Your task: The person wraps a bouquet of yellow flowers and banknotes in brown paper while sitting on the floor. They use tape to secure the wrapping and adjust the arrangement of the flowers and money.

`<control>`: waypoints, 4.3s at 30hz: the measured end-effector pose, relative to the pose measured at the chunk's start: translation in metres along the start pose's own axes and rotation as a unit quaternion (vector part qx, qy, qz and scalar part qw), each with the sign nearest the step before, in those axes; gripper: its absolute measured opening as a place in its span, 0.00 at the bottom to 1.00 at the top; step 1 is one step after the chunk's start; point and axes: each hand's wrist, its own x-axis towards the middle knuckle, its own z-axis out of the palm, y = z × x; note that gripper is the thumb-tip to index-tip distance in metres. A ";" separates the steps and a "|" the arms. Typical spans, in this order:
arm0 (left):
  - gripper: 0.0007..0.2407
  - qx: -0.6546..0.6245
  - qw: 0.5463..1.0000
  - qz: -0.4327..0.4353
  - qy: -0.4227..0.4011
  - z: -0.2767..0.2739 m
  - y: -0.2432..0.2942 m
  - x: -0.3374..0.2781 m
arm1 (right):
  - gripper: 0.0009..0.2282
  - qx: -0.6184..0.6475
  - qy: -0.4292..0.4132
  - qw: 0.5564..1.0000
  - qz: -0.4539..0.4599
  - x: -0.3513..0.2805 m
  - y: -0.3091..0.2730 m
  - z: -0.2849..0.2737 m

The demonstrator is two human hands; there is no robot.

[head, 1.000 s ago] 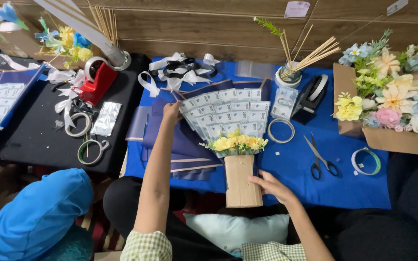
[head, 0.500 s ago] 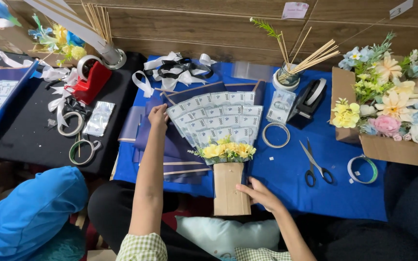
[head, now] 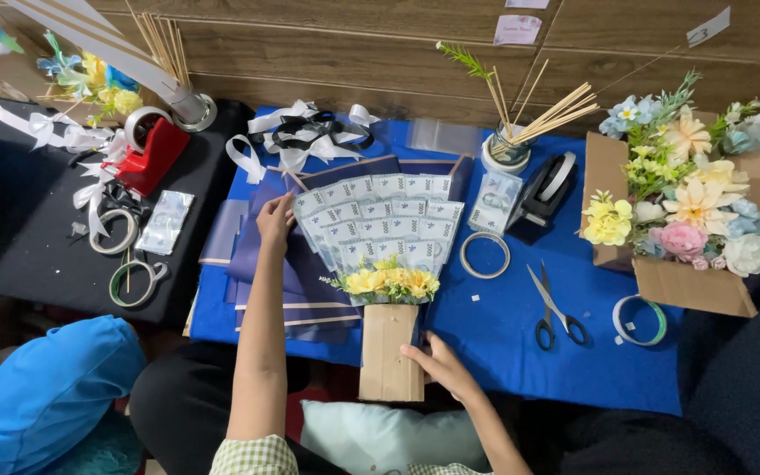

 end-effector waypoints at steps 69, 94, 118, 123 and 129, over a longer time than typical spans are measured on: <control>0.12 0.197 0.978 0.065 0.023 -0.015 -0.071 0.065 | 0.11 -0.264 0.358 0.836 -0.322 0.236 -0.174 -0.177; 0.12 0.196 0.978 0.072 0.015 -0.013 -0.062 0.056 | 0.14 -0.260 0.346 0.866 -0.252 0.248 -0.140 -0.169; 0.10 0.214 0.974 0.077 0.018 -0.012 -0.064 0.060 | 0.10 0.010 0.242 0.955 -0.169 0.206 -0.144 -0.158; 0.10 0.201 0.977 0.077 0.014 -0.013 -0.060 0.055 | 0.08 0.009 0.273 0.945 -0.179 0.205 -0.143 -0.152; 0.10 0.205 0.976 0.078 0.010 -0.012 -0.056 0.051 | 0.08 0.005 0.262 0.946 -0.191 0.204 -0.143 -0.155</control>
